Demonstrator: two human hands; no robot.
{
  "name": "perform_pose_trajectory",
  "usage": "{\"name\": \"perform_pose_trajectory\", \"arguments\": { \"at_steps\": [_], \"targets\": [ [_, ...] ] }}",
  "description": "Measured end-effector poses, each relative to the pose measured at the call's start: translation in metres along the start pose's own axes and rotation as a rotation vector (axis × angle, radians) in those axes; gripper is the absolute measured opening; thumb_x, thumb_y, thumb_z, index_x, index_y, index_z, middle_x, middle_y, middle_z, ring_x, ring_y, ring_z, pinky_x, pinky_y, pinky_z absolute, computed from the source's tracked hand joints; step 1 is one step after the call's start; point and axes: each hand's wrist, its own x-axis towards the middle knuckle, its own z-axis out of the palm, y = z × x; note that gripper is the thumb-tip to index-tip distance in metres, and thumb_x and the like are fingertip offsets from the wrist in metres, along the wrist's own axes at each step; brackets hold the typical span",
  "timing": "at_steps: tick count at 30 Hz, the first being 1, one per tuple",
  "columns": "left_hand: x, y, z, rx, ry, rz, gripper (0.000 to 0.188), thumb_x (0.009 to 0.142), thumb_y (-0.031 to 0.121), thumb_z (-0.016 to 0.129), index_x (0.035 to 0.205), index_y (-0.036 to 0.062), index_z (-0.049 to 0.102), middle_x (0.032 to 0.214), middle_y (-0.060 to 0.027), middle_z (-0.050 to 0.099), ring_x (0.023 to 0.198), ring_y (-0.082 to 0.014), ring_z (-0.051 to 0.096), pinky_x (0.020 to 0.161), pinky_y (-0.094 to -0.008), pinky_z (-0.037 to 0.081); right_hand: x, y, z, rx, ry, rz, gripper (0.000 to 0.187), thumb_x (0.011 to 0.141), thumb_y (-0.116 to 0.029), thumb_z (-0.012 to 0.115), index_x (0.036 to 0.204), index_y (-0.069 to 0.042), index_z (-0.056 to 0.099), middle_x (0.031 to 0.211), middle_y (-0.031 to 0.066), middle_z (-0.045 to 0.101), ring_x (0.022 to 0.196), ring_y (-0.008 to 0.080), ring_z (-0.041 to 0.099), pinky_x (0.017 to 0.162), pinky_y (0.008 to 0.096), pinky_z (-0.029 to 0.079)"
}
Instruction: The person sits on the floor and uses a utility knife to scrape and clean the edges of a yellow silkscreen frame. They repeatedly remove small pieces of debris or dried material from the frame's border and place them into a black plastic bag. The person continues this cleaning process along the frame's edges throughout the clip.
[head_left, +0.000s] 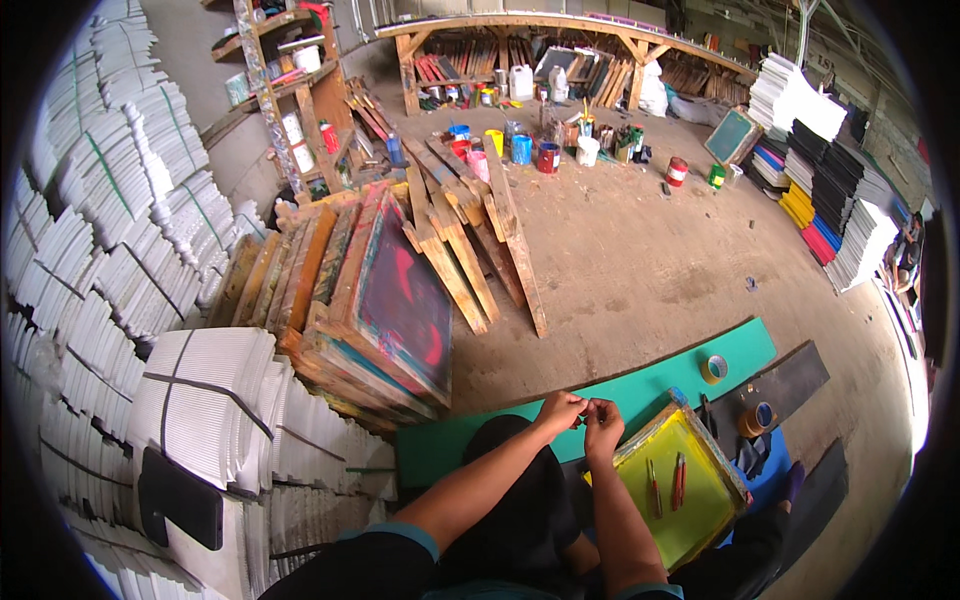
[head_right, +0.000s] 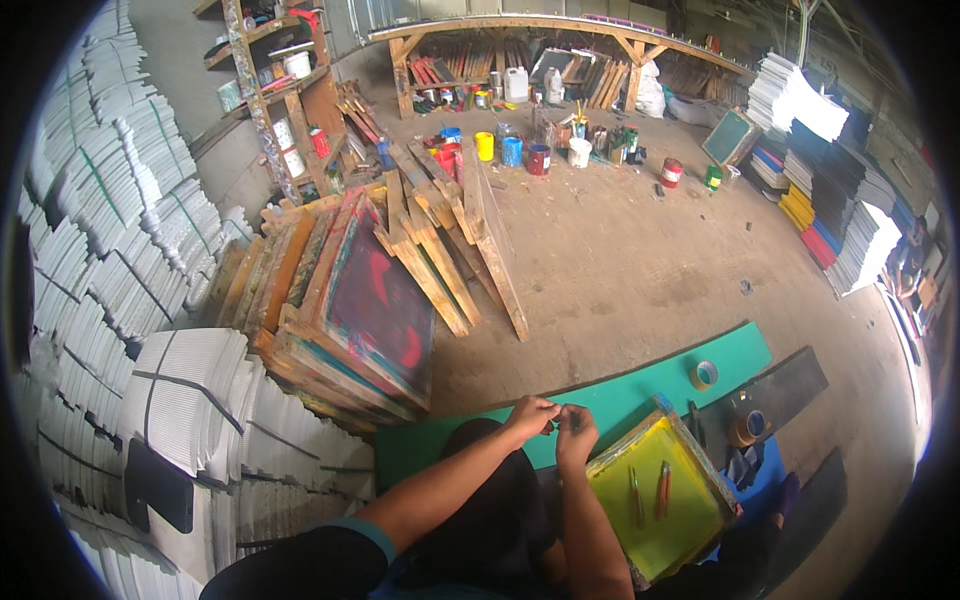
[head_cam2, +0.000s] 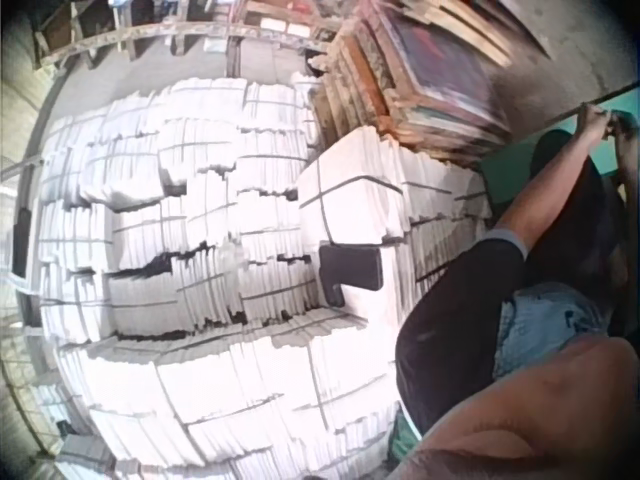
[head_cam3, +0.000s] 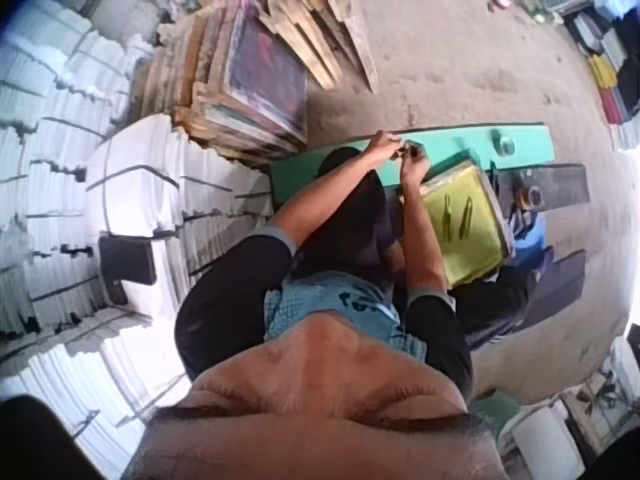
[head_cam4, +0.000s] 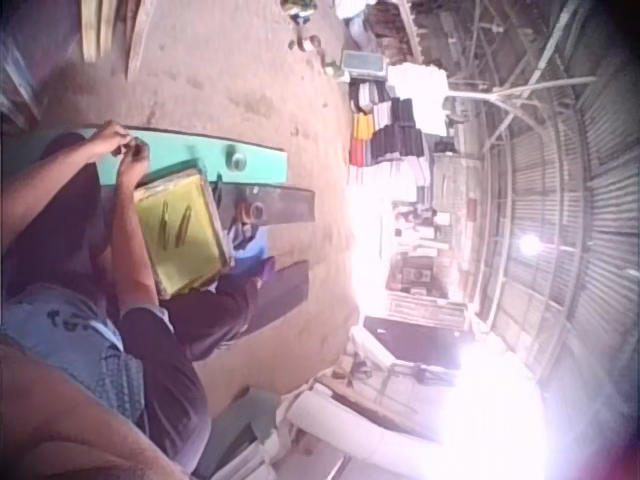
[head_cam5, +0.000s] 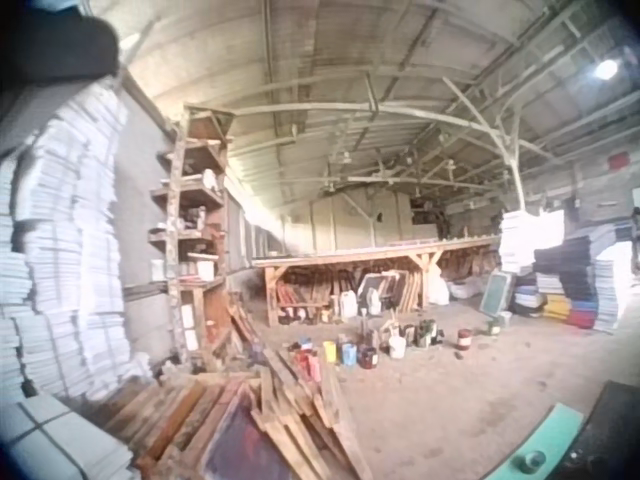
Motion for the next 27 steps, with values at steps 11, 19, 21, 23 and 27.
{"name": "perform_pose_trajectory", "arguments": {
  "at_steps": [11, 19, 21, 23, 27],
  "targets": [
    [0.012, 0.007, -0.008, -0.225, -0.098, -0.237, 0.054, 0.102, 0.057, 0.057, 0.122, 0.0078, 0.067, 0.11, -0.0067, 0.067, 0.095, -0.0188, 0.063, 0.086, -0.039, 0.051, 0.003, -0.009, 0.006, -0.267, 0.132, -0.225, 0.007, 0.094, -0.005, 0.066, 0.097, -0.001, 0.072, 0.09, 0.0191, 0.072, 0.084, 0.0375, 0.07, 0.077, 0.0451, 0.054],
    [0.005, 0.012, -0.01, -0.176, 0.031, -0.122, 0.04, 0.101, 0.045, 0.063, 0.114, 0.0081, 0.071, 0.093, 0.0014, 0.062, 0.074, -0.0107, 0.057, 0.068, -0.0306, 0.049, 0.019, 0.054, 0.008, -0.53, 0.154, -0.123, 0.011, 0.086, -0.011, 0.076, 0.09, -0.001, 0.075, 0.084, 0.0193, 0.074, 0.081, 0.0354, 0.074, 0.076, 0.045, 0.058],
    [-0.001, 0.012, -0.013, -0.185, 0.049, -0.1, 0.035, 0.101, 0.041, 0.063, 0.107, 0.0074, 0.072, 0.088, 0.0028, 0.062, 0.071, -0.0099, 0.056, 0.066, -0.0296, 0.048, 0.016, 0.057, 0.014, -0.56, 0.133, -0.138, 0.011, 0.085, -0.012, 0.075, 0.088, -0.001, 0.075, 0.086, 0.0199, 0.074, 0.084, 0.0381, 0.074, 0.078, 0.0479, 0.058],
    [-0.006, 0.008, -0.019, -0.164, 0.057, -0.084, 0.034, 0.102, 0.041, 0.063, 0.105, 0.008, 0.072, 0.09, 0.0021, 0.063, 0.075, -0.0105, 0.057, 0.068, -0.0302, 0.049, 0.013, 0.053, 0.022, -0.682, 0.048, -0.04, 0.013, 0.087, -0.014, 0.074, 0.09, -0.001, 0.074, 0.089, 0.0211, 0.074, 0.087, 0.0398, 0.073, 0.079, 0.0493, 0.057],
    [-0.015, 0.004, -0.027, -0.084, 0.074, -0.053, 0.035, 0.103, 0.044, 0.063, 0.108, 0.0105, 0.073, 0.099, -0.0008, 0.066, 0.085, -0.0126, 0.06, 0.076, -0.0319, 0.051, 0.009, 0.056, 0.031, -0.844, -0.148, 0.049, 0.015, 0.091, -0.014, 0.069, 0.098, -0.001, 0.072, 0.097, 0.0238, 0.072, 0.093, 0.0426, 0.071, 0.082, 0.0521, 0.056]
  ]
}}
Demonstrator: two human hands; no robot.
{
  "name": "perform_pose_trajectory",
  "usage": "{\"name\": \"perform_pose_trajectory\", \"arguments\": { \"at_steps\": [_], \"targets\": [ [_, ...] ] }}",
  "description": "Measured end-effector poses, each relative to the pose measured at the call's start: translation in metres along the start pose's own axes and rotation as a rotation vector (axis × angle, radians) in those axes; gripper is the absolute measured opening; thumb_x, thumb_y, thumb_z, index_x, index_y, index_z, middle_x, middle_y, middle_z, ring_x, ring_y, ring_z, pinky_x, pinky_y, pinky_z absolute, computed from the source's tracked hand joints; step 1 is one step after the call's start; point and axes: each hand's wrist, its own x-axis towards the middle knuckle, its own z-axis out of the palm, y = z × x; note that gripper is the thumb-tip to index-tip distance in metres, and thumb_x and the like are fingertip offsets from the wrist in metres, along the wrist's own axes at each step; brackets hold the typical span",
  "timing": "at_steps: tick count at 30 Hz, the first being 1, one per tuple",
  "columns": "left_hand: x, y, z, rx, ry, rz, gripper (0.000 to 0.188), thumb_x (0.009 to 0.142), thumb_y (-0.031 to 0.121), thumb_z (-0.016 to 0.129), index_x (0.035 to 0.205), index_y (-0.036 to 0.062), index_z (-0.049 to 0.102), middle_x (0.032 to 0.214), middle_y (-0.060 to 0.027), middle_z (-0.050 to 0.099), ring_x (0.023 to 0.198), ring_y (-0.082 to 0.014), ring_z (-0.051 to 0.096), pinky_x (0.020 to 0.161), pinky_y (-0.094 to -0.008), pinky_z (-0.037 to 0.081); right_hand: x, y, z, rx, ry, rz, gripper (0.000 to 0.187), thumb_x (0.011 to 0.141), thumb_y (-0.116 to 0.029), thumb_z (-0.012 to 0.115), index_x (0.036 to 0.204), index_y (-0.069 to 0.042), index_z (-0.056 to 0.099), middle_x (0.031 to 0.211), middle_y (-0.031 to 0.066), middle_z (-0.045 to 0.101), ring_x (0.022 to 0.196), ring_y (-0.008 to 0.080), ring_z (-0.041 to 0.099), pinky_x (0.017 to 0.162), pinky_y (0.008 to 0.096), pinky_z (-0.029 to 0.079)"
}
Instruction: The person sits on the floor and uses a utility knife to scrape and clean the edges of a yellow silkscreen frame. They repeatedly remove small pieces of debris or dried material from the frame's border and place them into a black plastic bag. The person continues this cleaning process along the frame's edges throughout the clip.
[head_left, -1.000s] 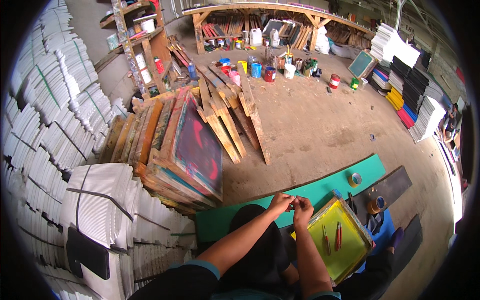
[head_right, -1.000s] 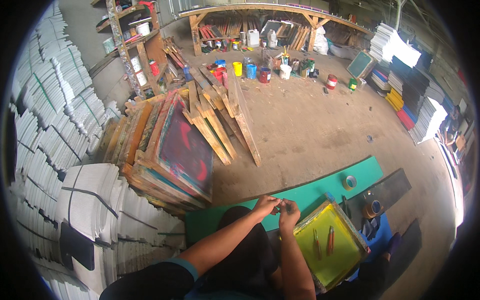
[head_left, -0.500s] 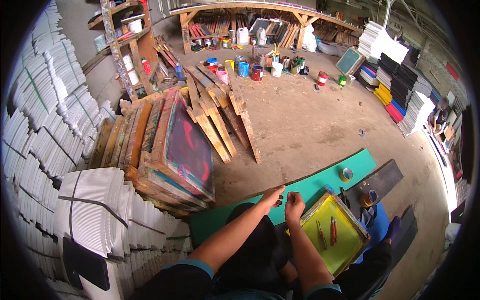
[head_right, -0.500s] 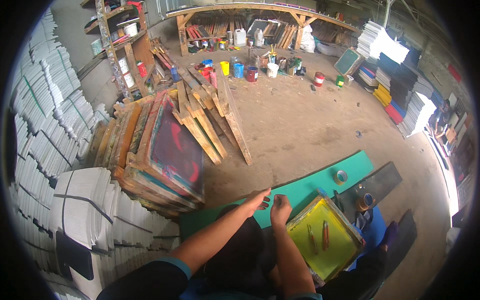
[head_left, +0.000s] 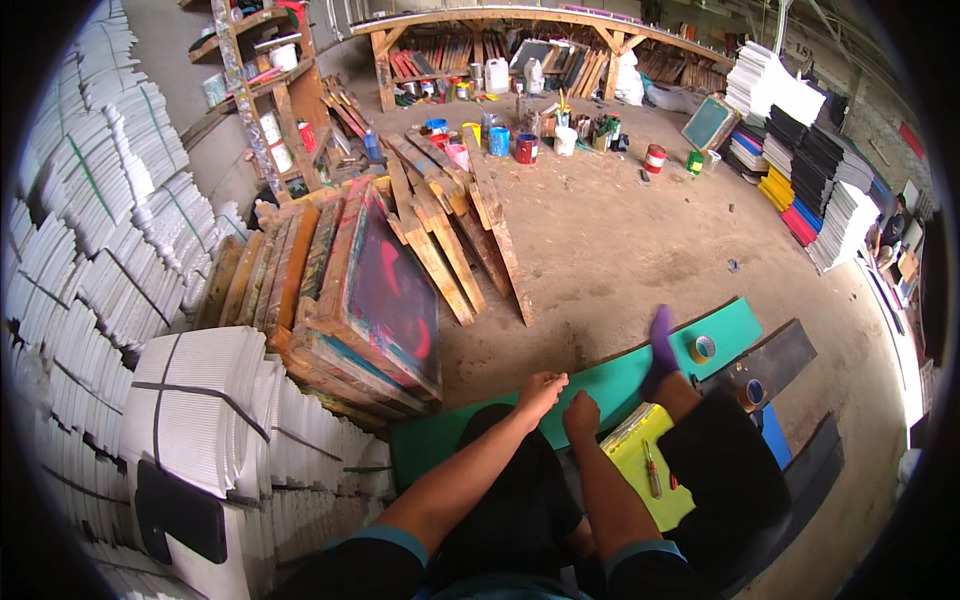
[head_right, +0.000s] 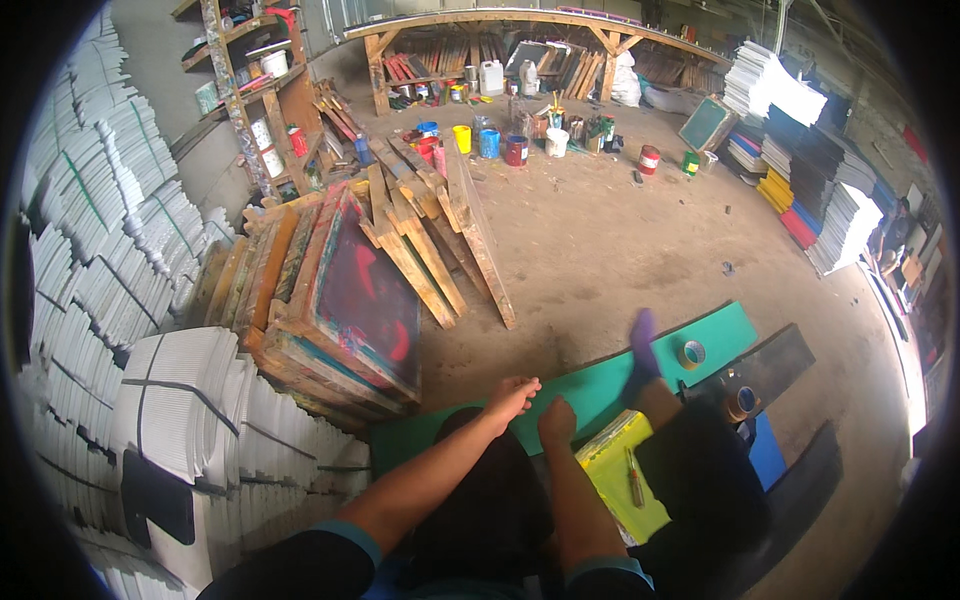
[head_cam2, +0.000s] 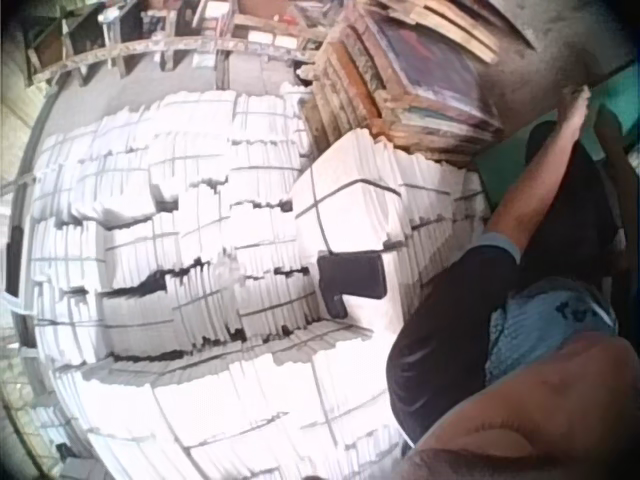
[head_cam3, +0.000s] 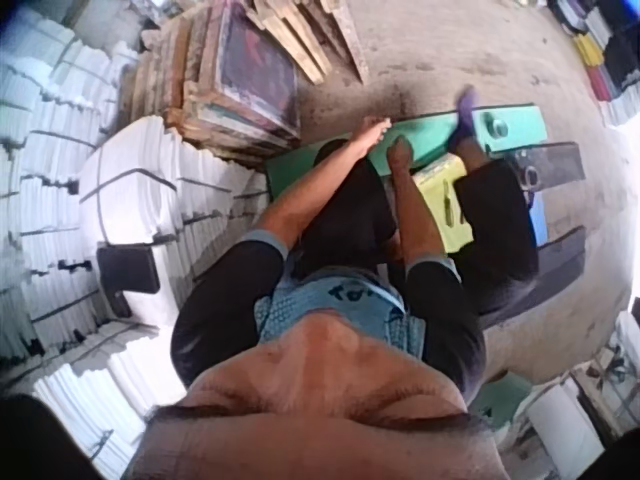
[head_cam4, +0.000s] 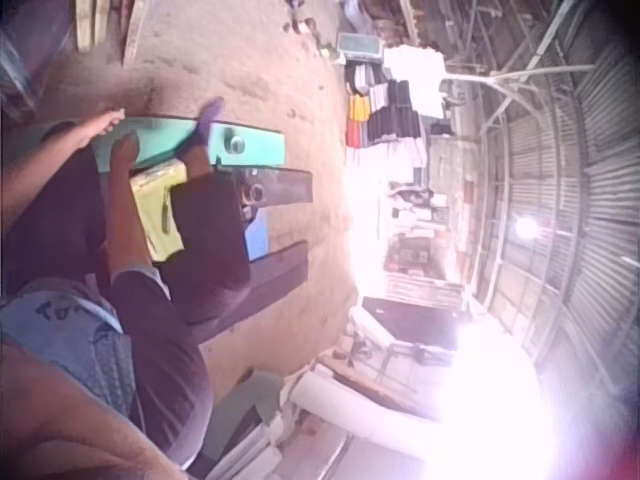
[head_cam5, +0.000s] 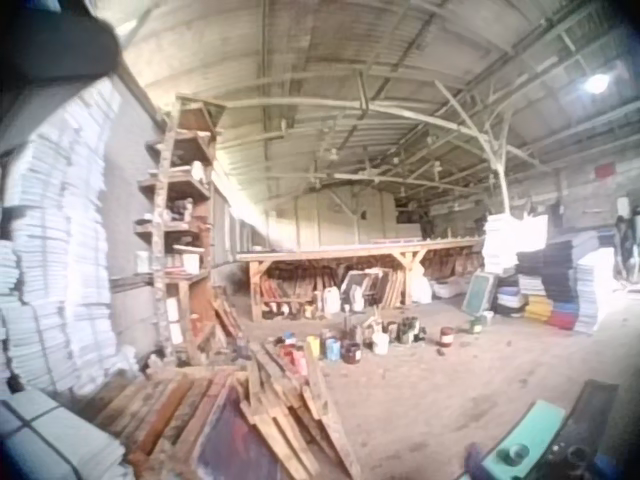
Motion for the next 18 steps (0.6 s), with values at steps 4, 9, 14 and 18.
{"name": "perform_pose_trajectory", "arguments": {
  "at_steps": [4, 9, 14, 18],
  "targets": [
    [-0.015, 0.0, 0.003, -0.017, 0.052, 0.009, 0.034, 0.102, 0.043, 0.063, 0.109, 0.0112, 0.073, 0.101, -0.0009, 0.067, 0.085, -0.0133, 0.061, 0.077, -0.0311, 0.051, -0.016, 0.007, 0.023, 0.048, 0.017, -0.097, 0.007, 0.09, -0.006, 0.062, 0.097, -0.002, 0.063, 0.09, 0.0216, 0.069, 0.09, 0.0435, 0.07, 0.078, 0.0539, 0.055],
    [-0.024, -0.013, 0.004, -0.041, 0.122, 0.004, 0.037, 0.103, 0.043, 0.062, 0.112, 0.0088, 0.073, 0.102, -0.0016, 0.068, 0.087, -0.0136, 0.062, 0.078, -0.0315, 0.052, -0.023, 0.001, 0.023, 0.009, -0.192, -0.086, 0.01, 0.088, -0.006, 0.065, 0.092, -0.002, 0.073, 0.099, 0.0234, 0.074, 0.096, 0.0425, 0.072, 0.081, 0.0499, 0.058],
    [-0.027, -0.021, 0.008, 0.005, 0.22, 0.057, 0.034, 0.102, 0.034, 0.067, 0.117, 0.0045, 0.072, 0.106, -0.004, 0.071, 0.087, -0.0144, 0.065, 0.08, -0.032, 0.055, -0.018, -0.012, -0.006, 0.112, -0.136, -0.136, 0.018, 0.094, -0.017, 0.063, 0.105, -0.003, 0.068, 0.101, 0.0232, 0.072, 0.097, 0.0452, 0.07, 0.084, 0.0558, 0.056],
    [-0.041, 0.006, -0.006, 0.498, 0.417, 0.408, 0.031, 0.1, 0.029, 0.068, 0.115, 0.0022, 0.071, 0.11, -0.013, 0.074, 0.097, -0.024, 0.072, 0.086, -0.037, 0.057, -0.016, -0.069, -0.037, 0.394, 0.039, -0.385, 0.026, 0.095, -0.018, 0.061, 0.118, -0.006, 0.063, 0.108, 0.0216, 0.07, 0.101, 0.0431, 0.069, 0.089, 0.0516, 0.056]
  ]
}}
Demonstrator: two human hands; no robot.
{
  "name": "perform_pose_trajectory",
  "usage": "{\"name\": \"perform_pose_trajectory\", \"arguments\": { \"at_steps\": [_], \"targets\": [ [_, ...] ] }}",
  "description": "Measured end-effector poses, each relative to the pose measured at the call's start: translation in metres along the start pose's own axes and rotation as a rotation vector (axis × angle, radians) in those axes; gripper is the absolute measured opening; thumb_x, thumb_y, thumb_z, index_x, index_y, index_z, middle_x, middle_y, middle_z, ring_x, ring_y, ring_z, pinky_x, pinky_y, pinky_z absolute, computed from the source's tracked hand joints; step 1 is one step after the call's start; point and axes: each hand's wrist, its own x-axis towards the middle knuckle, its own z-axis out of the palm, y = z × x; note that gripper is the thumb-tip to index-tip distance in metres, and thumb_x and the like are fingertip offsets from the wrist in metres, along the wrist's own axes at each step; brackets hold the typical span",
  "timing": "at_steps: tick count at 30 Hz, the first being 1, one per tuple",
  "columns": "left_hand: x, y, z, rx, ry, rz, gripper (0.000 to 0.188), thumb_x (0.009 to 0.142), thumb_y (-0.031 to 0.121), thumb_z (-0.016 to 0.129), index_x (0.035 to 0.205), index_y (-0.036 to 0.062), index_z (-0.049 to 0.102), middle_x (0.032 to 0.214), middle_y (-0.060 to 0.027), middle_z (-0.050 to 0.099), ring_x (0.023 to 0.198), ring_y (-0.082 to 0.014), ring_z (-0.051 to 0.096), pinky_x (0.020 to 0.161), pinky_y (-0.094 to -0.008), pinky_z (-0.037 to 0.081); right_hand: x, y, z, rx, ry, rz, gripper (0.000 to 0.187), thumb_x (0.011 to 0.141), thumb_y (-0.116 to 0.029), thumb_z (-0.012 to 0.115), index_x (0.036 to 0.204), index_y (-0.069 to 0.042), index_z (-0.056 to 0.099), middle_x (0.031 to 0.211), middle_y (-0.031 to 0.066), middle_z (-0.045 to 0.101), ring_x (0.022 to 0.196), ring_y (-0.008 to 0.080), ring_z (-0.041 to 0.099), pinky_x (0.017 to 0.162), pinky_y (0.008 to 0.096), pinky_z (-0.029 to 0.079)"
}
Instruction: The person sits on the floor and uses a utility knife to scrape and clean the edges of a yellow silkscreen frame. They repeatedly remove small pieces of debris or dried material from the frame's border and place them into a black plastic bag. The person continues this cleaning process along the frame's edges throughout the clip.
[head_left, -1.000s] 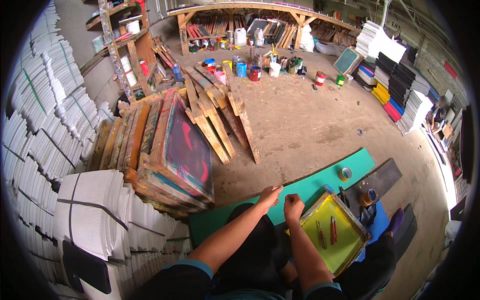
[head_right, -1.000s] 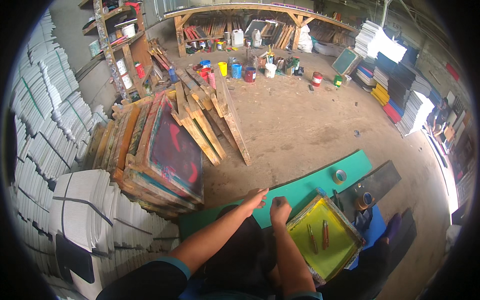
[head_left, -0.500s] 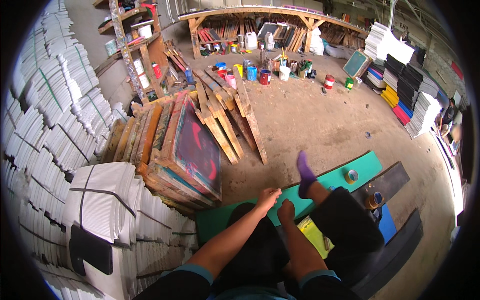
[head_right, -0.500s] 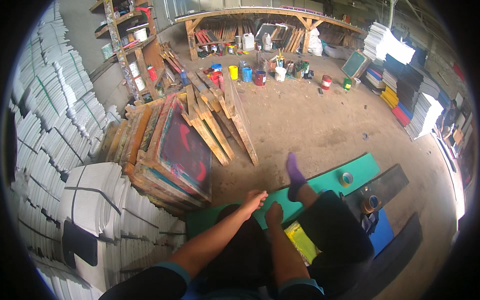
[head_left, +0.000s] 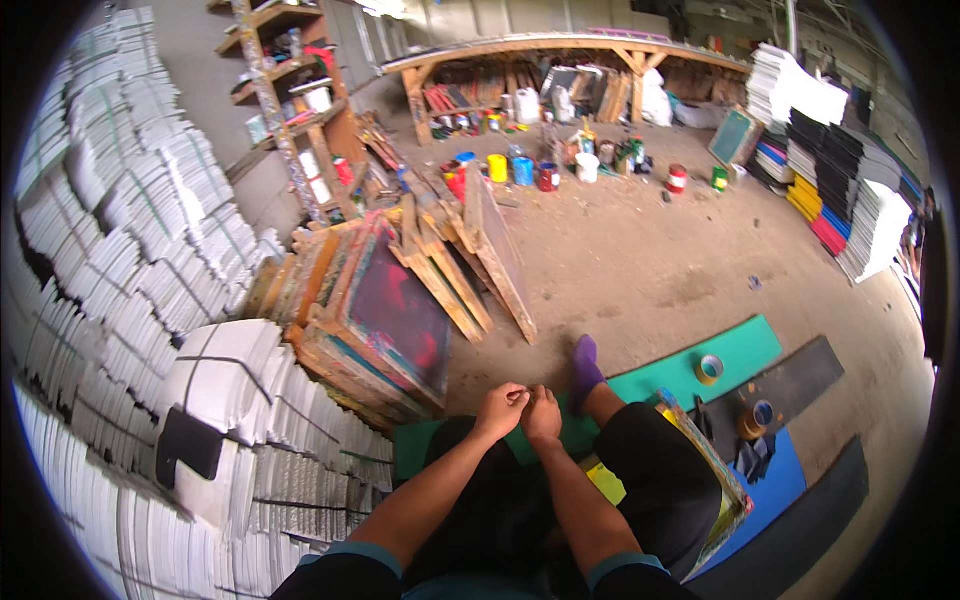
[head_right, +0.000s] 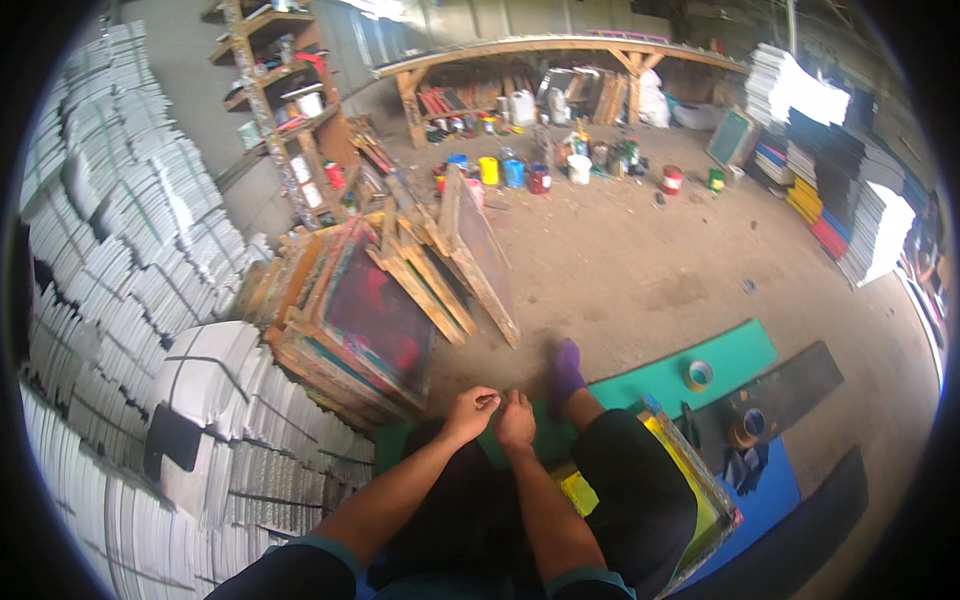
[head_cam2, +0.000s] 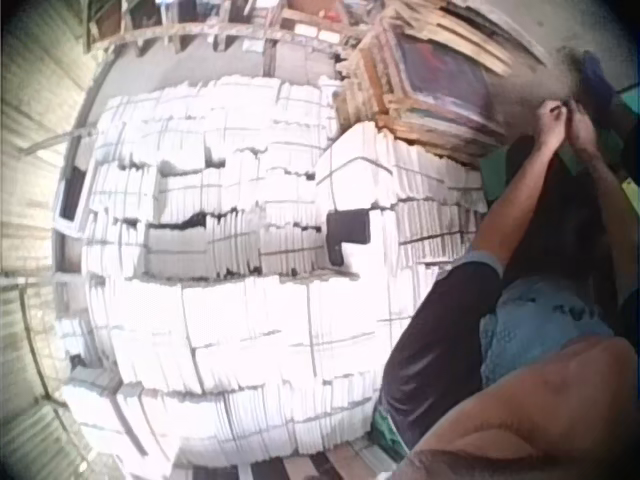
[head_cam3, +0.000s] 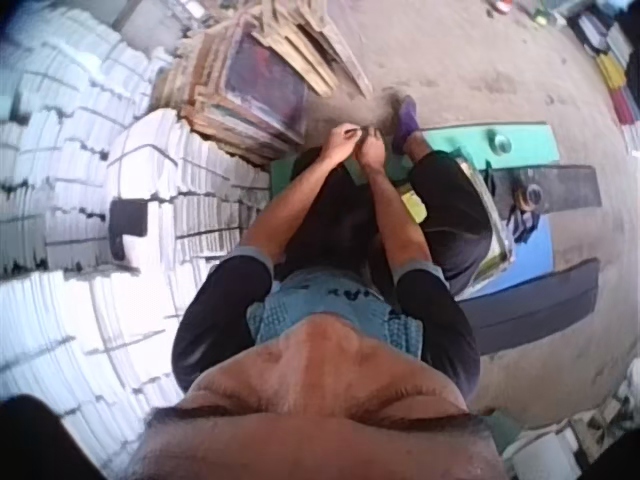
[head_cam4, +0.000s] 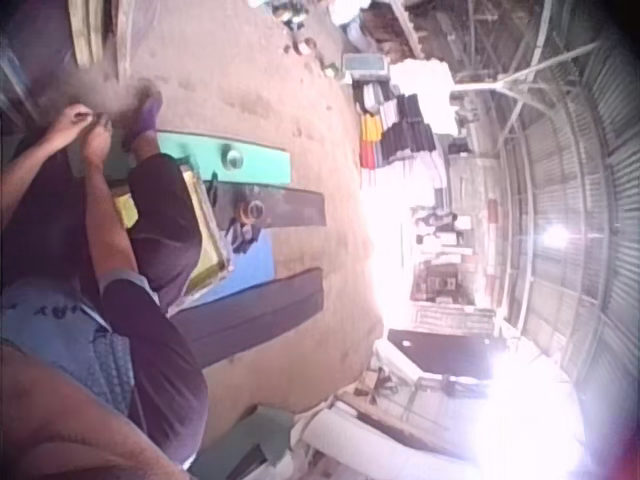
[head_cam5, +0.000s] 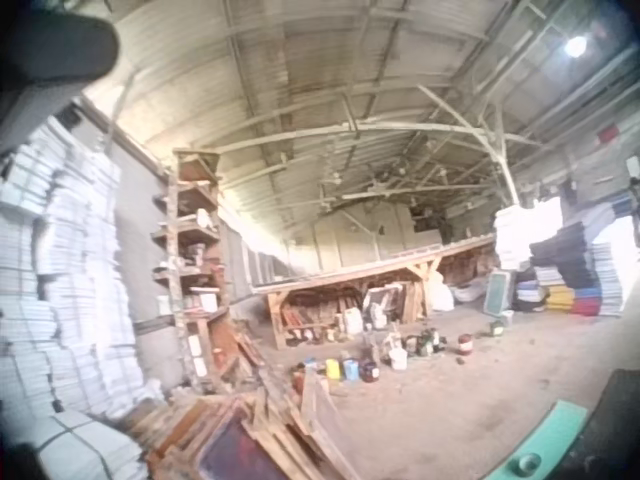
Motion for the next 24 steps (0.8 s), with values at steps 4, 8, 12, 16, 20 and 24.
{"name": "perform_pose_trajectory", "arguments": {
  "at_steps": [4, 8, 12, 16, 20, 24],
  "targets": [
    [-0.006, 0.102, -0.085, 0.323, 0.186, 0.226, 0.024, 0.098, 0.022, 0.065, 0.112, 0.0038, 0.071, 0.112, -0.0199, 0.072, 0.102, -0.0381, 0.071, 0.089, -0.0449, 0.057, 0.022, -0.119, -0.03, 0.343, 0.084, -0.226, 0.024, 0.094, -0.019, 0.063, 0.113, -0.004, 0.065, 0.105, 0.0243, 0.069, 0.099, 0.0453, 0.066, 0.084, 0.0543, 0.052],
    [-0.023, 0.192, -0.195, 0.484, 0.346, 0.444, 0.024, 0.094, 0.022, 0.064, 0.11, 0.0044, 0.071, 0.109, -0.021, 0.071, 0.1, -0.0434, 0.069, 0.09, -0.0506, 0.055, 0.032, -0.256, -0.06, 0.706, 0.145, -0.454, 0.022, 0.104, -0.016, 0.051, 0.101, 0.0, 0.065, 0.092, 0.0196, 0.067, 0.088, 0.0358, 0.066, 0.079, 0.0485, 0.052],
    [-0.043, 0.271, -0.302, 0.727, 0.46, 0.441, 0.026, 0.091, 0.023, 0.064, 0.101, 0.0002, 0.072, 0.106, -0.0244, 0.071, 0.099, -0.0446, 0.069, 0.088, -0.0516, 0.055, 0.049, -0.371, -0.077, 0.509, 0.154, -0.72, 0.022, 0.096, -0.015, 0.063, 0.107, 0.003, 0.065, 0.104, 0.0244, 0.067, 0.101, 0.0448, 0.065, 0.085, 0.0487, 0.051],
    [-0.065, 0.31, -0.417, 0.922, 0.571, 0.285, 0.027, 0.09, 0.022, 0.065, 0.089, -0.0036, 0.074, 0.096, -0.0288, 0.071, 0.094, -0.0459, 0.071, 0.084, -0.0535, 0.057, 0.033, -0.488, -0.063, 0.813, 0.151, -1.02, 0.033, 0.09, -0.01, 0.068, 0.119, 0.004, 0.063, 0.116, 0.0289, 0.065, 0.11, 0.0492, 0.061, 0.093, 0.0497, 0.049],
    [-0.097, 0.358, -0.514, 1.097, 0.667, 0.039, 0.028, 0.091, 0.023, 0.065, 0.094, -0.0029, 0.075, 0.099, -0.0285, 0.072, 0.096, -0.0441, 0.072, 0.085, -0.0523, 0.059, 0.009, -0.578, -0.039, 0.833, -0.057, -1.045, 0.052, 0.089, -0.008, 0.07, 0.137, 0.004, 0.051, 0.133, 0.0311, 0.057, 0.125, 0.0492, 0.054, 0.106, 0.0507, 0.043],
    [-0.111, 0.374, -0.587, 1.245, 0.784, -0.105, 0.026, 0.09, 0.02, 0.066, 0.103, -0.0004, 0.076, 0.107, -0.0252, 0.074, 0.101, -0.0409, 0.073, 0.086, -0.0489, 0.06, -0.016, -0.651, -0.028, 0.84, -0.256, -1.141, 0.075, 0.09, -0.012, 0.073, 0.153, 0.007, 0.037, 0.15, 0.0327, 0.045, 0.139, 0.0494, 0.044, 0.116, 0.0491, 0.037]
  ]
}}
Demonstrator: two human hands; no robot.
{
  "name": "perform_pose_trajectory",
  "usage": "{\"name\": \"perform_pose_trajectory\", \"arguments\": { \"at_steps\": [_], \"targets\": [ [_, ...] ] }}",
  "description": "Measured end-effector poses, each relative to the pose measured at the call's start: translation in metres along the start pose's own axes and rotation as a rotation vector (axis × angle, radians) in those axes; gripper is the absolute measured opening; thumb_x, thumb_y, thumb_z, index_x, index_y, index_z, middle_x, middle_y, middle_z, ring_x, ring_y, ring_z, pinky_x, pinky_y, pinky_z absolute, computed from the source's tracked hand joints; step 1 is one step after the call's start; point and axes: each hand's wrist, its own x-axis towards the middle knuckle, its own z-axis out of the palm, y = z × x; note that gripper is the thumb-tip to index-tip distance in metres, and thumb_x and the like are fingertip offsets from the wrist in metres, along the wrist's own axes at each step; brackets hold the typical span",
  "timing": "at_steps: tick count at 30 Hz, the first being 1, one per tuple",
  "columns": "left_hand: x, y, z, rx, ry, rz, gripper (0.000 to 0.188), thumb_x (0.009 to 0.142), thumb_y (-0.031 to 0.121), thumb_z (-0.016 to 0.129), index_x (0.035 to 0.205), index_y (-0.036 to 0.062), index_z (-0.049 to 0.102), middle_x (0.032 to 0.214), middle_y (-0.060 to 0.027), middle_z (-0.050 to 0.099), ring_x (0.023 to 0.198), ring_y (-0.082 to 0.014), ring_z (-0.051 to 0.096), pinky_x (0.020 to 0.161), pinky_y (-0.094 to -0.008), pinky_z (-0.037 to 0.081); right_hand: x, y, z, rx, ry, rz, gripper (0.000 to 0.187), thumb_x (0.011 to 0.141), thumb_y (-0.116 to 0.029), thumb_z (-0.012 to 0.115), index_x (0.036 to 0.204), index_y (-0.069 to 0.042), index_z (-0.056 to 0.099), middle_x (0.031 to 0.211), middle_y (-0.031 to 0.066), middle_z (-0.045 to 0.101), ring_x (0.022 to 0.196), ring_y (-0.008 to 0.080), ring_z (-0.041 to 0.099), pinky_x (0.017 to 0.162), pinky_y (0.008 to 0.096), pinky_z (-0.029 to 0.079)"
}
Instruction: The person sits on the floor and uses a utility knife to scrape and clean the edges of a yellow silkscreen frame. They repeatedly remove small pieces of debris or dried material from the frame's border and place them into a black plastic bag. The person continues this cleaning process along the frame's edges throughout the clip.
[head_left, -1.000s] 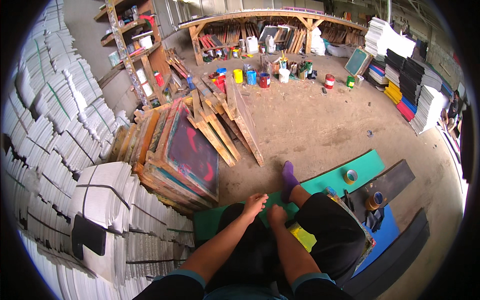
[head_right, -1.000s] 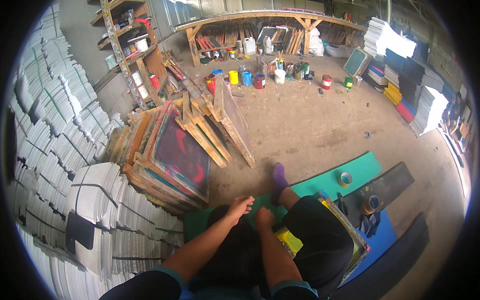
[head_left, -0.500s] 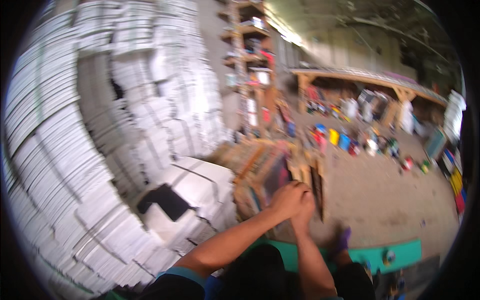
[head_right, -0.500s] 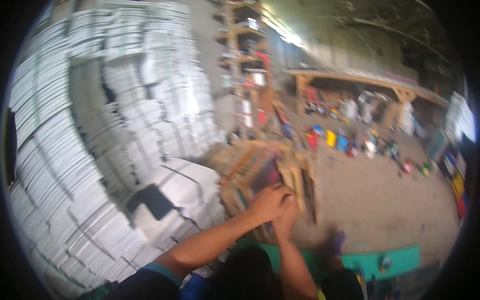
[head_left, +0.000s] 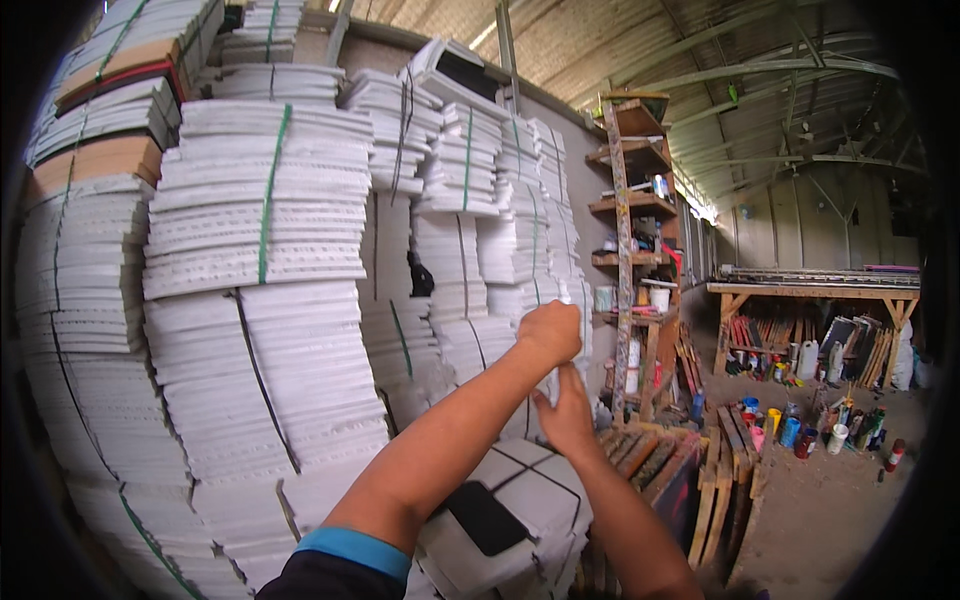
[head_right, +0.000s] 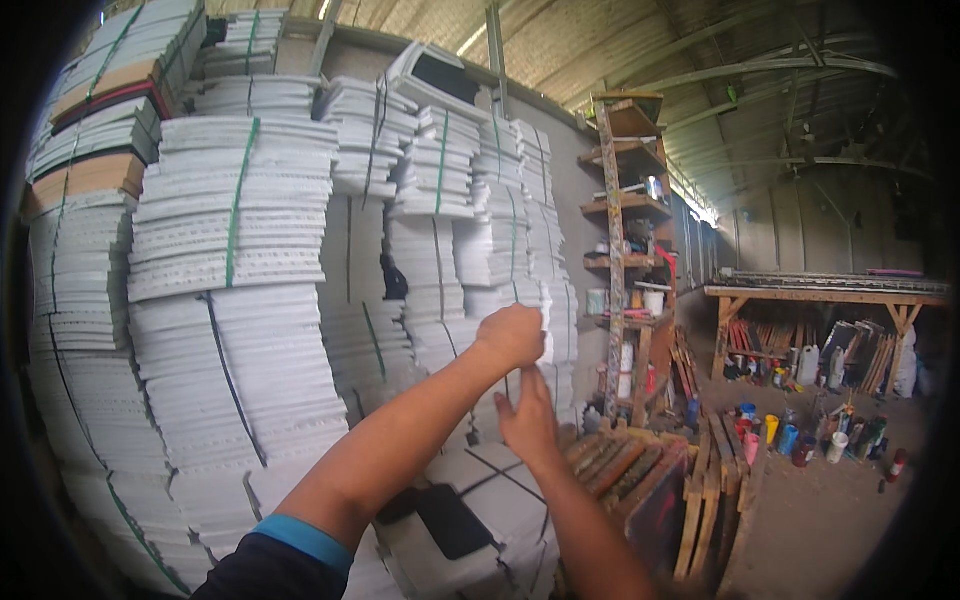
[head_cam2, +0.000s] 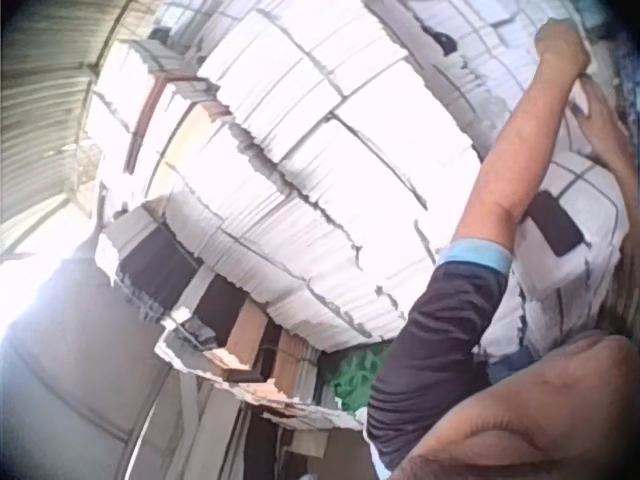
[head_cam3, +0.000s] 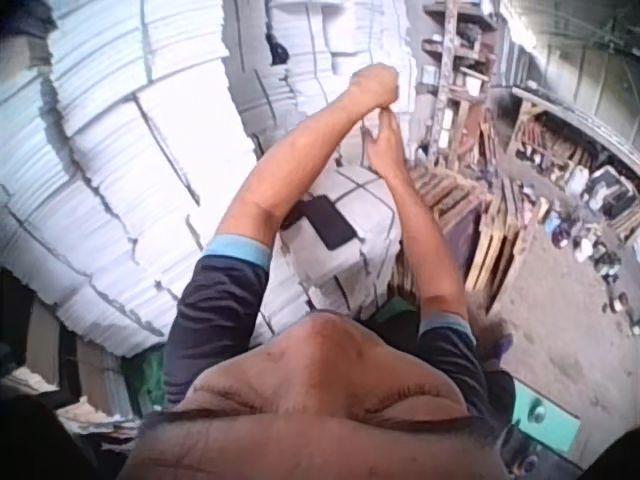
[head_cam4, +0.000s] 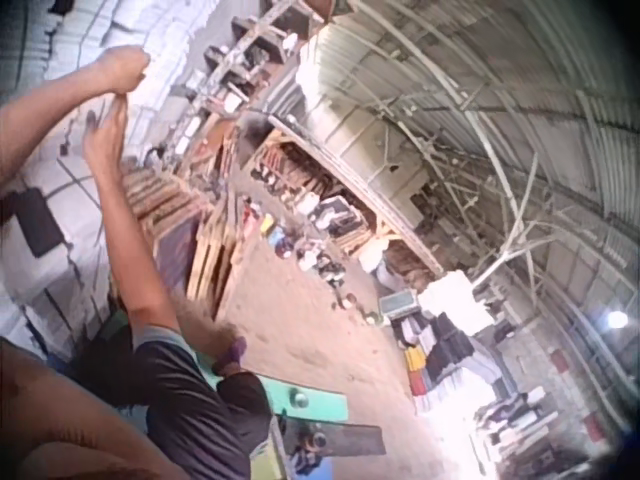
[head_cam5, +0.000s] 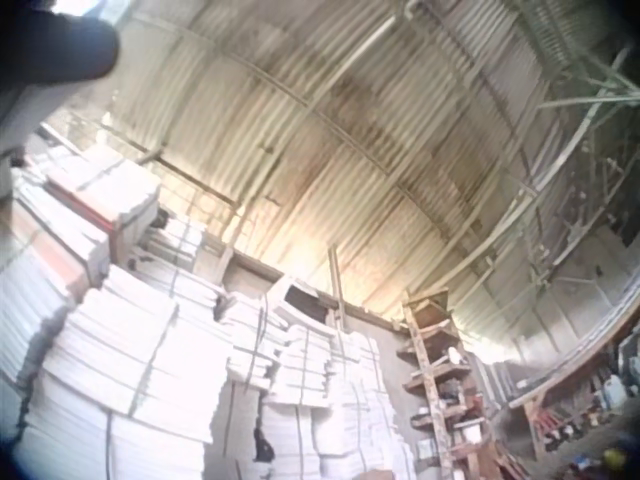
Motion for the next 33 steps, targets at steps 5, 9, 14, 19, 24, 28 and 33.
{"name": "perform_pose_trajectory", "arguments": {
  "at_steps": [5, 9, 14, 19, 24, 28, 33],
  "targets": [
    [0.037, -0.084, 0.001, 0.165, 0.005, -0.213, 0.026, 0.089, 0.014, 0.067, 0.111, 0.0041, 0.077, 0.114, -0.0222, 0.075, 0.108, -0.0376, 0.073, 0.09, -0.0465, 0.061, 0.044, -0.013, 0.074, 0.109, -0.139, -0.143, 0.078, 0.09, -0.01, 0.074, 0.154, 0.007, 0.033, 0.159, 0.0322, 0.036, 0.147, 0.0484, 0.034, 0.122, 0.0487, 0.032],
    [0.037, -0.135, -0.022, 0.237, 0.047, -0.426, 0.028, 0.089, 0.01, 0.068, 0.116, 0.0049, 0.076, 0.12, -0.0217, 0.073, 0.112, -0.0359, 0.072, 0.091, -0.0444, 0.061, 0.066, -0.041, 0.106, 0.163, -0.2, -0.176, 0.08, 0.091, -0.014, 0.075, 0.158, -0.003, 0.034, 0.165, 0.0294, 0.025, 0.15, 0.0467, 0.031, 0.121, 0.05, 0.035],
    [0.046, -0.206, 0.0, 0.308, 0.295, -0.67, 0.027, 0.09, 0.009, 0.07, 0.116, 0.0055, 0.076, 0.126, -0.0207, 0.069, 0.115, -0.0359, 0.071, 0.09, -0.0436, 0.062, 0.069, -0.063, 0.112, 0.094, -0.294, -0.142, 0.087, 0.088, -0.015, 0.077, 0.161, -0.005, 0.03, 0.166, 0.0304, 0.024, 0.149, 0.0484, 0.033, 0.122, 0.0483, 0.034],
    [0.035, -0.215, 0.003, 0.372, 0.229, -0.538, 0.025, 0.1, 0.014, 0.057, 0.112, 0.0117, 0.079, 0.121, -0.0156, 0.073, 0.108, -0.0319, 0.074, 0.083, -0.0422, 0.063, 0.054, -0.052, 0.099, 0.155, -0.344, -0.047, 0.088, 0.093, -0.024, 0.075, 0.164, -0.011, 0.026, 0.168, 0.029, 0.02, 0.154, 0.0456, 0.026, 0.123, 0.0477, 0.032],
    [0.039, -0.23, -0.002, 0.348, 0.42, -0.524, 0.021, 0.098, 0.013, 0.059, 0.097, 0.0133, 0.08, 0.106, -0.0107, 0.078, 0.096, -0.0298, 0.078, 0.078, -0.0429, 0.063, 0.032, -0.048, 0.071, 0.113, -0.319, -0.024, 0.086, 0.093, -0.025, 0.074, 0.164, -0.014, 0.026, 0.168, 0.0274, 0.02, 0.15, 0.0479, 0.033, 0.12, 0.05, 0.036],
    [0.046, -0.237, -0.003, 0.268, 0.557, -0.628, 0.019, 0.099, 0.014, 0.058, 0.098, 0.0111, 0.077, 0.106, -0.0103, 0.078, 0.092, -0.0298, 0.078, 0.074, -0.0431, 0.063, 0.021, -0.039, 0.046, 0.1, -0.291, -0.03, 0.085, 0.093, -0.028, 0.075, 0.162, -0.011, 0.029, 0.166, 0.0291, 0.022, 0.148, 0.0491, 0.035, 0.118, 0.0498, 0.037],
    [0.044, -0.235, 0.005, 0.311, 0.588, -0.562, 0.02, 0.102, 0.011, 0.051, 0.114, 0.0048, 0.066, 0.099, -0.0147, 0.076, 0.09, -0.0324, 0.077, 0.074, -0.0463, 0.063, 0.006, -0.035, 0.022, 0.15, -0.303, 0.034, 0.081, 0.093, -0.029, 0.075, 0.16, -0.012, 0.033, 0.163, 0.03, 0.025, 0.143, 0.0503, 0.041, 0.115, 0.0502, 0.041]
  ]
}}
